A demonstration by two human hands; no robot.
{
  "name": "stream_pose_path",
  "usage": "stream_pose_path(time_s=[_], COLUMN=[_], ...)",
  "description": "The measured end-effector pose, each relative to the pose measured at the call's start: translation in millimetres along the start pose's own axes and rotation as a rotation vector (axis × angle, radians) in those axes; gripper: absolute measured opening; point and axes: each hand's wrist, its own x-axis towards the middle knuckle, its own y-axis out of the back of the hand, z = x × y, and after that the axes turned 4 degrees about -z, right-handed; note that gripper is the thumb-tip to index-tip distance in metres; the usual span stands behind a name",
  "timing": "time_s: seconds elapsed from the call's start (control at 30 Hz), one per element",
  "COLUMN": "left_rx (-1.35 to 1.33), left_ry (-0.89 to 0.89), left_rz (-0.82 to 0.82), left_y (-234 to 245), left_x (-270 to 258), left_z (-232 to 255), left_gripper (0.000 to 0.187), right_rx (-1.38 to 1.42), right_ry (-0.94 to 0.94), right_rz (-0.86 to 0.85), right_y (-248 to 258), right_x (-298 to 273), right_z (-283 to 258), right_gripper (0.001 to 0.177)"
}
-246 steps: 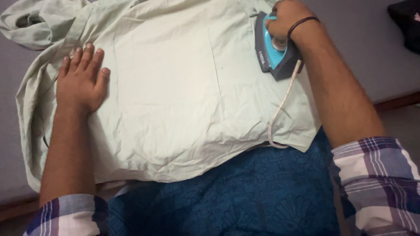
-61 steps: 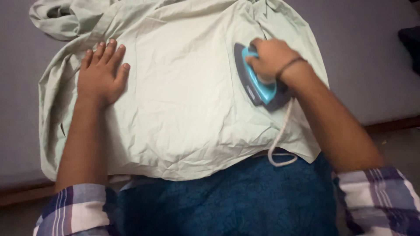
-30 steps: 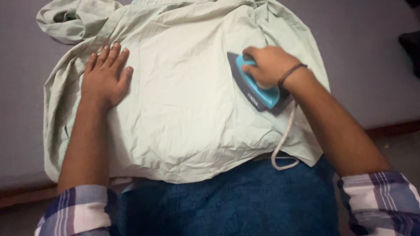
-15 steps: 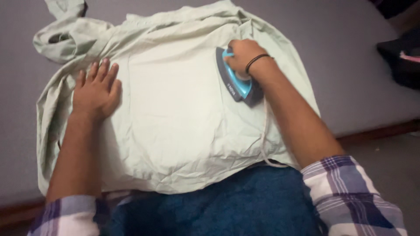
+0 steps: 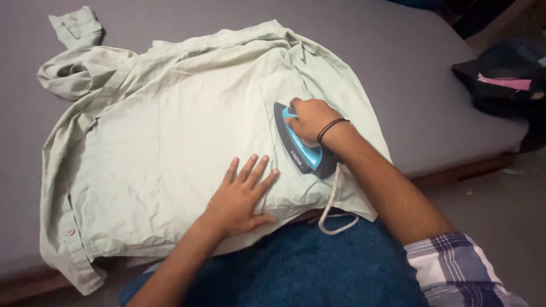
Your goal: The person irons a light green shirt laid out on their lap while sitting on the floor. They use a blue electric iron to smooth the fabric, moving it back and forth across the shirt's surface.
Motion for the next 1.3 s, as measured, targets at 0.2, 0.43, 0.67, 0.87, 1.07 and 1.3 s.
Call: stream_pose_path(time_s=[0.2,0.43,0.67,0.87,1.07,1.3], left_rx=[0.126,0.198,0.215,0.153,0.071,-0.201], left_ry=[-0.053,-0.063,-0.140,-0.232,-0.309,-0.247], left_rz=[0.117,0.077,0.261,0.268,0.238,0.225], left_y=[-13.0,-37.6,-42.9,-35.0,-29.4,-2.5], left_x=[-14.3,-33.5,-43.7,-39.7,-49.8,-31.7], left_z=[13.9,13.1,12.2,22.9,50.0,51.1], left_gripper=[0.055,0.059,0.038,0.025,0.025,0.025], right_rx=[0.020,0.033,0.029,0.046,0.047,0.006], right_ry=[-0.036,0.002,-0.019,-0.118,-0.121,-0.081], right_rz=[0.012,0.040,0.041,0.035,-0.037,0.028], right_y=[4.1,6.1,-7.4,11.6,7.2,1.2], right_x=[-7.4,-6.5,11.5,23.8,-0.9,3.4], right_z=[-9.4,-13.6,-17.8,-20.8,-28.1,-11.6], right_gripper=[0.045,0.043,0.042,0.042,0.041,0.044])
